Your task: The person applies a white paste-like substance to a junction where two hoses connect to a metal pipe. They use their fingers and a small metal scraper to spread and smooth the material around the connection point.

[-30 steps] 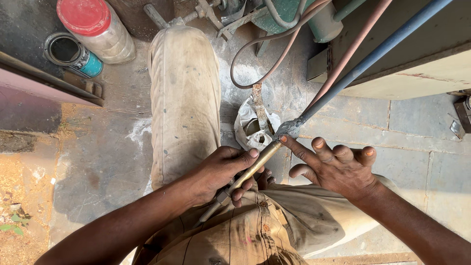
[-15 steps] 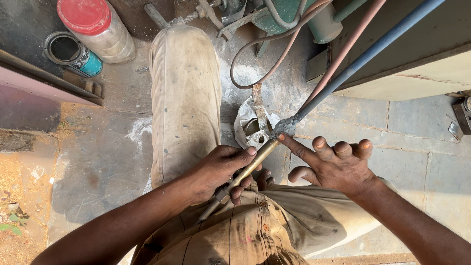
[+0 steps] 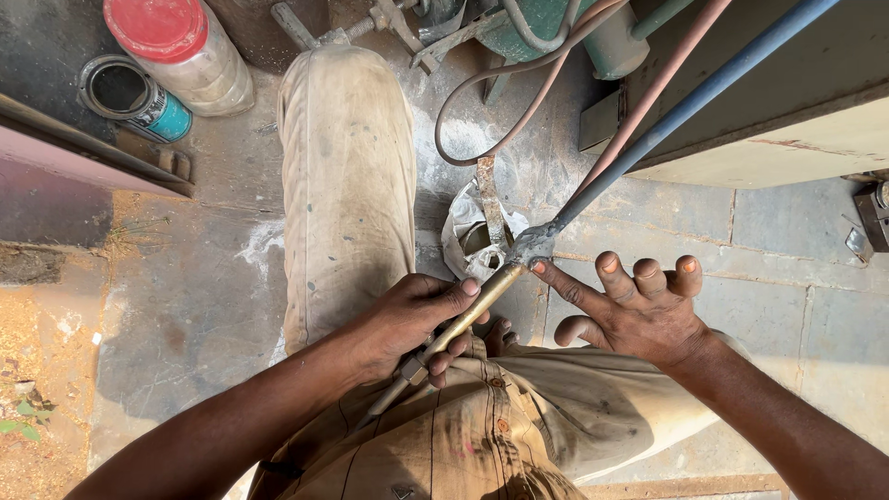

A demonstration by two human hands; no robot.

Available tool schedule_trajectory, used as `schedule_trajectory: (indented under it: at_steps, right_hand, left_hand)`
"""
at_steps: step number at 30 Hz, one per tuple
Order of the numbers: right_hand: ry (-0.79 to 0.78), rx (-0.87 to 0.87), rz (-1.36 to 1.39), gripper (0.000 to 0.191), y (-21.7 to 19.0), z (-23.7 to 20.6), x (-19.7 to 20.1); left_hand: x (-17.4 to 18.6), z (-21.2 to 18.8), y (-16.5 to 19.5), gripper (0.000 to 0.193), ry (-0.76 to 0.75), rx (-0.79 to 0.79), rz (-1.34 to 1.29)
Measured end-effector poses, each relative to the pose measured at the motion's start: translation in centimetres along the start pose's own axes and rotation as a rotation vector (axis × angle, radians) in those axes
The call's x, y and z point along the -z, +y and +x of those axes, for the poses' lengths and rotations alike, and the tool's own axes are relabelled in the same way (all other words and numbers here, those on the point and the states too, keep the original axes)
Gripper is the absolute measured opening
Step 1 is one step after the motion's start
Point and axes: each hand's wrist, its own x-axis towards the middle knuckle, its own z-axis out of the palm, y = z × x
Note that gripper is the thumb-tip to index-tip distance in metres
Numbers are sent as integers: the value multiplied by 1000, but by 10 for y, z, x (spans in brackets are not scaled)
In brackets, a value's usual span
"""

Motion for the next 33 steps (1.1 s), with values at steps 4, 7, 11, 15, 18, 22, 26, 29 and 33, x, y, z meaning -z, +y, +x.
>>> schedule_trajectory:
  at_steps: [4,7,11,15,18,22,26,29,33]
  right_hand:
    - [-7,-61,31,88,-3,-10,3]
    - [22,-99,106,92,-5,-6,4]
    - [6,-66,112,89,-6,13,4]
    - [-14,-22,122,87,-8,38,6]
    - [-40,2,125,83,-11,44,8]
    - [-32,24,100,82,-13,38,2]
    - [4,13,47,85,-14,19,-9]
    - [35,-6,-3,79,-14,2,-18]
    - [-2,-34,-1,82,-15,-17,-29]
  left_hand:
    - [8,-1,1,57,25,1,-2]
    - [8,-2,1,56,25,5,26]
    - [2,1,0,54,61,38,62]
    - [1,-1,-1,53,67,24,63]
    - [0,0,-2,55,37,14,63]
    - [2,1,-3,55,12,21,38]
    - [4,3,-6,56,-12,36,41]
    - [6,6,-7,57,7,49,6]
    - [17,8,0,60,45,67,38]
